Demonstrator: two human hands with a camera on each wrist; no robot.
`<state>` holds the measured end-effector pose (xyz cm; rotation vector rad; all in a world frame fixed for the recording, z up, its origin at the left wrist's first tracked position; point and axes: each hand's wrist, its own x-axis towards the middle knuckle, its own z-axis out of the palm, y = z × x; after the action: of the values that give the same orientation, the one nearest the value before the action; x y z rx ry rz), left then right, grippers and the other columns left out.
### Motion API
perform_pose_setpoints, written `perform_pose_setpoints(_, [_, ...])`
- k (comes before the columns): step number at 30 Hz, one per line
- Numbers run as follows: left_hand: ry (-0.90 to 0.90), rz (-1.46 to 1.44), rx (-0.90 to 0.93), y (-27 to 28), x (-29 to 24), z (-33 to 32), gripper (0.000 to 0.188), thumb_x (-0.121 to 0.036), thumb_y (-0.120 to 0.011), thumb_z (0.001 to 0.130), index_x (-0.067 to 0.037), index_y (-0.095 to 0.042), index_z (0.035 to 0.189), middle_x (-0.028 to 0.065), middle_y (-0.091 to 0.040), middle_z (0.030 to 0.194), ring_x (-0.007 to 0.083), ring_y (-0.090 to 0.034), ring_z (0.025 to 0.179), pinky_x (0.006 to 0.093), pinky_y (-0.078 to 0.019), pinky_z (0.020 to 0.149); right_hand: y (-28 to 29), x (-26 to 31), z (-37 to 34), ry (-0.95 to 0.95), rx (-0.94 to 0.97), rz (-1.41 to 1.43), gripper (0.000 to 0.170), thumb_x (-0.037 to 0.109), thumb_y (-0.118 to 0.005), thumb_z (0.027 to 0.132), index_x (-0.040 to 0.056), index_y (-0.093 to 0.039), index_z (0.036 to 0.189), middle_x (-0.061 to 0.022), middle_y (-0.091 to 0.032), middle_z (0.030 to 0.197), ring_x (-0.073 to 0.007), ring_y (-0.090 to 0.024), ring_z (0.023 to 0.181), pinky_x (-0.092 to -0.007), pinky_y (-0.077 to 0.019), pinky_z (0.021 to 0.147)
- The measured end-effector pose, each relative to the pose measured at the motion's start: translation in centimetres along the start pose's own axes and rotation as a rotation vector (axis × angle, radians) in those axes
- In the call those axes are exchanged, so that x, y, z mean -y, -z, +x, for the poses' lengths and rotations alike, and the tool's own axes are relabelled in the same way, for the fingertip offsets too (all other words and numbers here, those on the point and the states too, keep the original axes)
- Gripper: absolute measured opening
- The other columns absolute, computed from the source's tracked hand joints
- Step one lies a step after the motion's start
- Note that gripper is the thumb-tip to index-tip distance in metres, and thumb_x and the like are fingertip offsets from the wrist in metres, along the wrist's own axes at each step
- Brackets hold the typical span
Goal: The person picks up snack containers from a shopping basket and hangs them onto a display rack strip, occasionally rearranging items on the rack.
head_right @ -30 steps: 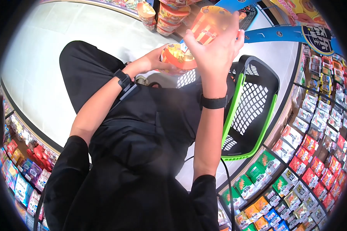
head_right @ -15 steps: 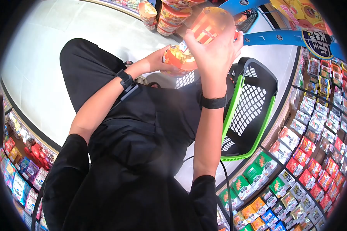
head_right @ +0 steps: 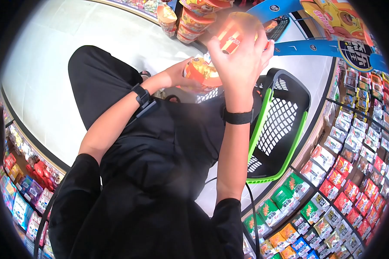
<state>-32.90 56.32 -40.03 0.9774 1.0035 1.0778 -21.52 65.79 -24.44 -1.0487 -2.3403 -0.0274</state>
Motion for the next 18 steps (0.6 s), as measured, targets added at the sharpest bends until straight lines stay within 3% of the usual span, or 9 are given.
perform_pose_setpoints(18, [0.04,0.082,-0.016,-0.23,-0.2,0.06,0.078,-0.022,-0.082,0.073,-0.002,-0.039,0.135,0.0071,-0.057,0.122,0.0125,-0.052,0.111,0.0287,-0.0411,0.098,-0.08,-0.24,0.7,-0.021,0.03,-0.075,0.071,0.042,-0.066,0.068,0.0051,-0.054,0.128,-0.0245,-0.048,0.132,-0.0356,-0.042,0.126,-0.0493,-0.0191,0.111])
